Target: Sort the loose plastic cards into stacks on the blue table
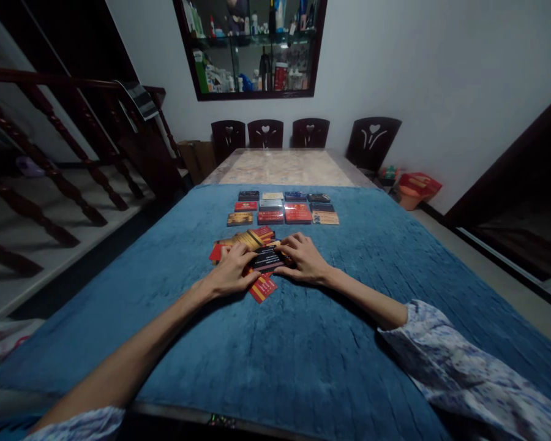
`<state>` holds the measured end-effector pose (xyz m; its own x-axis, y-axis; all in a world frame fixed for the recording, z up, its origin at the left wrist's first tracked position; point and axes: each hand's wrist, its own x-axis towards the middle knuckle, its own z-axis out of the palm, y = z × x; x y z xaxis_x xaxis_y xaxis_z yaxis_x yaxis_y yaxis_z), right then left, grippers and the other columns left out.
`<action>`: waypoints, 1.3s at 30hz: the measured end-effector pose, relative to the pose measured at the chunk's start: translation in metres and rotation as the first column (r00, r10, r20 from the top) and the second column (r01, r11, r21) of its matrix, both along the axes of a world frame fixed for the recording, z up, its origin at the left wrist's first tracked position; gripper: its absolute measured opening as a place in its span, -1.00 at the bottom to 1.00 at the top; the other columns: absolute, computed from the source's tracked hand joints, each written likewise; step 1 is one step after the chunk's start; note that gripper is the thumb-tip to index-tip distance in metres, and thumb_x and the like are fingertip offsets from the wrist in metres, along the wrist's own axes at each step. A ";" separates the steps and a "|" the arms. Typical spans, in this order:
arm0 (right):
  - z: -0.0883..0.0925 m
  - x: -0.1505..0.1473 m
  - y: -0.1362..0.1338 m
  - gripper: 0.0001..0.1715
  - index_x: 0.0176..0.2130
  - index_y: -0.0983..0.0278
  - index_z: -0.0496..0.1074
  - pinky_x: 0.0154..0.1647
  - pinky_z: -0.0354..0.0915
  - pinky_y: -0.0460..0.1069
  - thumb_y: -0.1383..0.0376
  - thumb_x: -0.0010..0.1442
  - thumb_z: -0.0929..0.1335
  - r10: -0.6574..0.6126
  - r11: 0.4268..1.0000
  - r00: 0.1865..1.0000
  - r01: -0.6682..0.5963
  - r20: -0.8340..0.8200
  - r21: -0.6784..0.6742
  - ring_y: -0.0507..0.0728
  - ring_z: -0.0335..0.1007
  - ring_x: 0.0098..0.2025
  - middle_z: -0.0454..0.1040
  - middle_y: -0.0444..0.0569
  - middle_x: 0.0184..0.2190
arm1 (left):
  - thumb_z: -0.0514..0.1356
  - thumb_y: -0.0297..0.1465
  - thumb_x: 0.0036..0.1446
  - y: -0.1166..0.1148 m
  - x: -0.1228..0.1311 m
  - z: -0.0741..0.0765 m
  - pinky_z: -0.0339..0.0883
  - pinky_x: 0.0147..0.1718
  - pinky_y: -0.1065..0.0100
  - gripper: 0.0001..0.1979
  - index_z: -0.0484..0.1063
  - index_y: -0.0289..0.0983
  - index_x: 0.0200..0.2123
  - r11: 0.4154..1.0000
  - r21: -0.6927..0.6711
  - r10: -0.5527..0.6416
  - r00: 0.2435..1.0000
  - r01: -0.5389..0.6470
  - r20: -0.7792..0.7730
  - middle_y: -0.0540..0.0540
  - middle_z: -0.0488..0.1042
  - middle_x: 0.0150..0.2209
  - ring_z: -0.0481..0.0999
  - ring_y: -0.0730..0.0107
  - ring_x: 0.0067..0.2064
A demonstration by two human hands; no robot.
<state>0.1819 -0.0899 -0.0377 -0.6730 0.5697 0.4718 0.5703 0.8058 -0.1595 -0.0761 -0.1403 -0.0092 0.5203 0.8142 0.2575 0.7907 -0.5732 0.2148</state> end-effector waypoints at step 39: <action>-0.004 -0.017 0.020 -0.75 -0.07 0.23 0.55 -0.11 0.34 0.10 0.33 0.32 0.31 -0.098 0.988 0.953 0.059 -0.286 -0.140 0.22 0.32 -0.14 0.54 0.06 -0.26 | -0.06 -0.38 0.40 0.031 -0.010 -0.006 0.24 -0.14 0.14 -0.68 0.49 -0.26 -0.22 0.966 0.257 0.014 0.997 -0.034 0.080 -0.19 0.54 -0.30 0.41 0.16 -0.21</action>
